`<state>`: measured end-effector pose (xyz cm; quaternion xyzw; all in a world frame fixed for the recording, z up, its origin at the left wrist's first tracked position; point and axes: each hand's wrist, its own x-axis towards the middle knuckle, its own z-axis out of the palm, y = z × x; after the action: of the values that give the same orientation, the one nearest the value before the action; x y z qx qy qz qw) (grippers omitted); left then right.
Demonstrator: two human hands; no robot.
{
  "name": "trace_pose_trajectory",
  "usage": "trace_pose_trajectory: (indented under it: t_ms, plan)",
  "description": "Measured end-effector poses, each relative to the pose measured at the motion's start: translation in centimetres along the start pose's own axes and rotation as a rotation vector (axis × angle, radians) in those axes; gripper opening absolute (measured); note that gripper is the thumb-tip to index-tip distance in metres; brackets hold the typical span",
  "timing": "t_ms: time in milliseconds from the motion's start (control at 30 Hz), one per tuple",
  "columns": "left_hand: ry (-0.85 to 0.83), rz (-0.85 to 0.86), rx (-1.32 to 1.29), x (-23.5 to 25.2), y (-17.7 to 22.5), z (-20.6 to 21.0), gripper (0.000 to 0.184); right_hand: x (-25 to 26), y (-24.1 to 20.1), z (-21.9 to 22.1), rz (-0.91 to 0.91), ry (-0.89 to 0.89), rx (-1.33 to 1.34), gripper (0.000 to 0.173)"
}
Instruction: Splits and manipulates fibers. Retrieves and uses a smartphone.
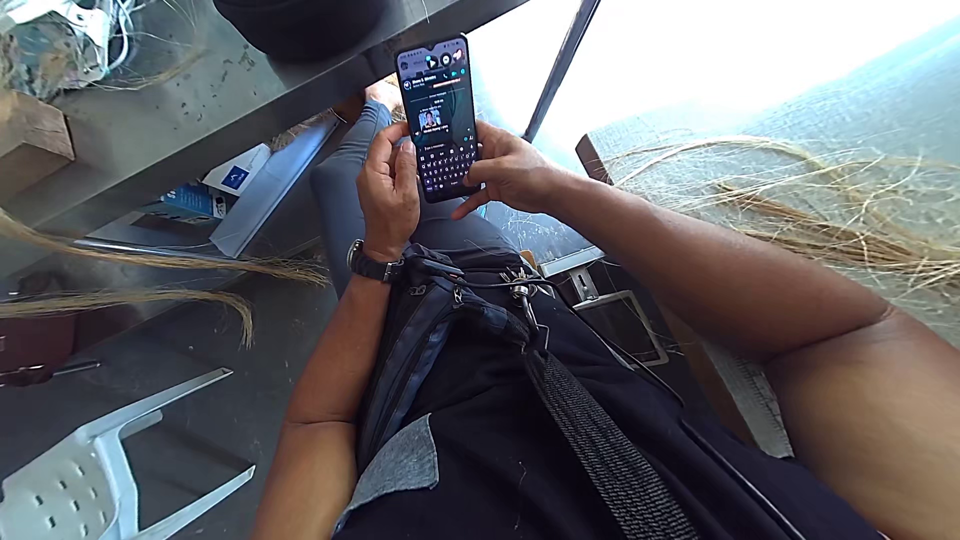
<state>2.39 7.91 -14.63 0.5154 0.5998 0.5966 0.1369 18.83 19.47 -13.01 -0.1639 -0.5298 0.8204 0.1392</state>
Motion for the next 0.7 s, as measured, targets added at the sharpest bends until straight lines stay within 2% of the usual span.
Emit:
trace_pose_trajectory:
  t_ms: [200, 500, 700]
  plan:
    - [-0.053, 0.008, 0.015, -0.05, 0.11, 0.03, 0.034, -0.07, -0.17, 0.10, -0.002, 0.037, 0.012, 0.052]
    - [-0.232, -0.086, -0.118, -0.04, 0.49, 0.39, 0.067, 0.02, -0.20, -0.04, -0.031, 0.109, 0.027, 0.048]
    - [-0.240, -0.109, -0.150, -0.13, 0.52, 0.47, 0.071, 0.03, -0.28, -0.06, -0.034, 0.109, 0.023, 0.048]
